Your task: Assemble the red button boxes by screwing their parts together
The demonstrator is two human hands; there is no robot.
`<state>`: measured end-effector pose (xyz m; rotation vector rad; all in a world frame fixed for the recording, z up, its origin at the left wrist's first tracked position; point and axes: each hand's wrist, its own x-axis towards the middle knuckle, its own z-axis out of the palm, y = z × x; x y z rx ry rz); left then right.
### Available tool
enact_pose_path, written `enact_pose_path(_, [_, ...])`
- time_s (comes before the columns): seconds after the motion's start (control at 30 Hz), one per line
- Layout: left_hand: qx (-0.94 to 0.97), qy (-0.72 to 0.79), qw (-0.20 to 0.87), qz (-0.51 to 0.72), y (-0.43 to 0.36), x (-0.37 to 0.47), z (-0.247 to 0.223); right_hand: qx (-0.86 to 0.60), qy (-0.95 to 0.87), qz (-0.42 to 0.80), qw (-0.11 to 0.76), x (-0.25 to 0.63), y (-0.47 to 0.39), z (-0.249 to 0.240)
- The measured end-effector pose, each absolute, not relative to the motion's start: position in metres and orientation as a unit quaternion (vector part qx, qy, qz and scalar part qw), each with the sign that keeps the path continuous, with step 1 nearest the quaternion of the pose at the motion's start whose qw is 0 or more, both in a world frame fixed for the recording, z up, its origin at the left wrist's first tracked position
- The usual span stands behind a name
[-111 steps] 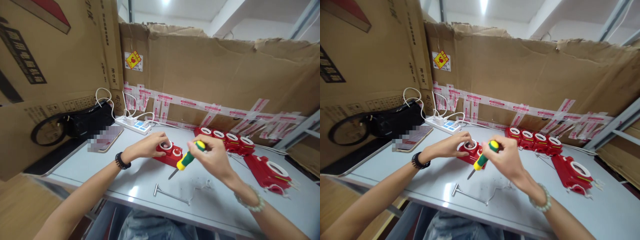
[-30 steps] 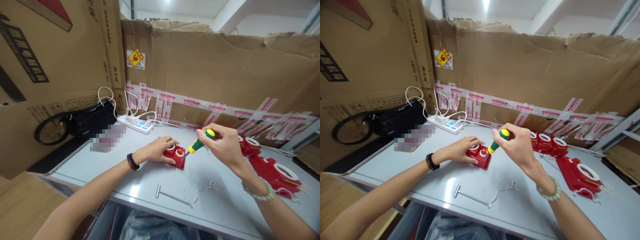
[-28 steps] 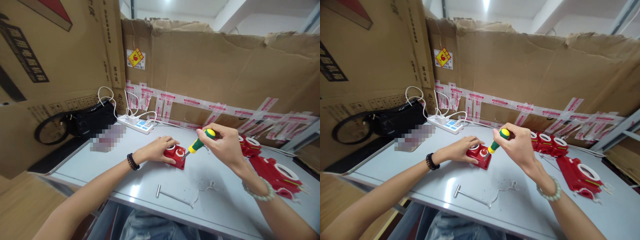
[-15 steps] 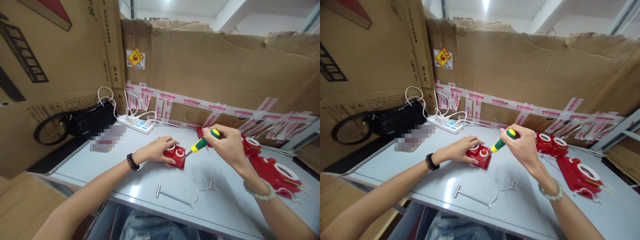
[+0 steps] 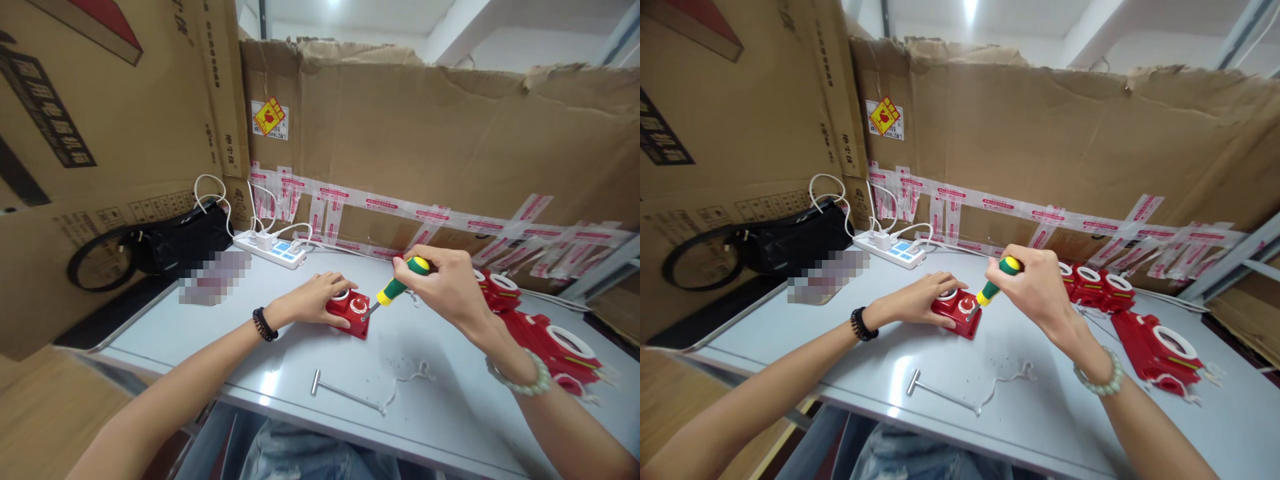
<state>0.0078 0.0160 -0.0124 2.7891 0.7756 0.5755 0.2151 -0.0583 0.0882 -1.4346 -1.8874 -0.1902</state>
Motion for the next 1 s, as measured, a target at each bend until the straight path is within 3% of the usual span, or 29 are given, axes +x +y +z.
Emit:
enact_pose_path(0.33, [0.939,0.260,0.084,0.207,0.011,0.011,-0.007,-0.575,-0.733,-0.315,0.184,0.184,-0.048,0.097])
enact_pose_path(0.6, [0.823,0.272,0.201,0.456,-0.013,0.051,0.015,-0.615,-0.733,-0.261,0.132,0.173,-0.056,0.104])
enact_pose_path(0.8, [0.857,0.239,0.229,0.395,-0.014,0.044,0.030,-0.472,-0.871,-0.010,0.136,0.206,-0.067,0.116])
enact_pose_path(0.9, [0.862,0.243,0.238,0.375,-0.018,0.044,0.035,-0.506,-0.848,-0.038,0.153,0.209,-0.067,0.113])
enact_pose_path(1.0, [0.826,0.275,0.234,0.432,-0.022,0.052,0.032,-0.560,-0.802,-0.131,0.158,0.201,-0.064,0.104])
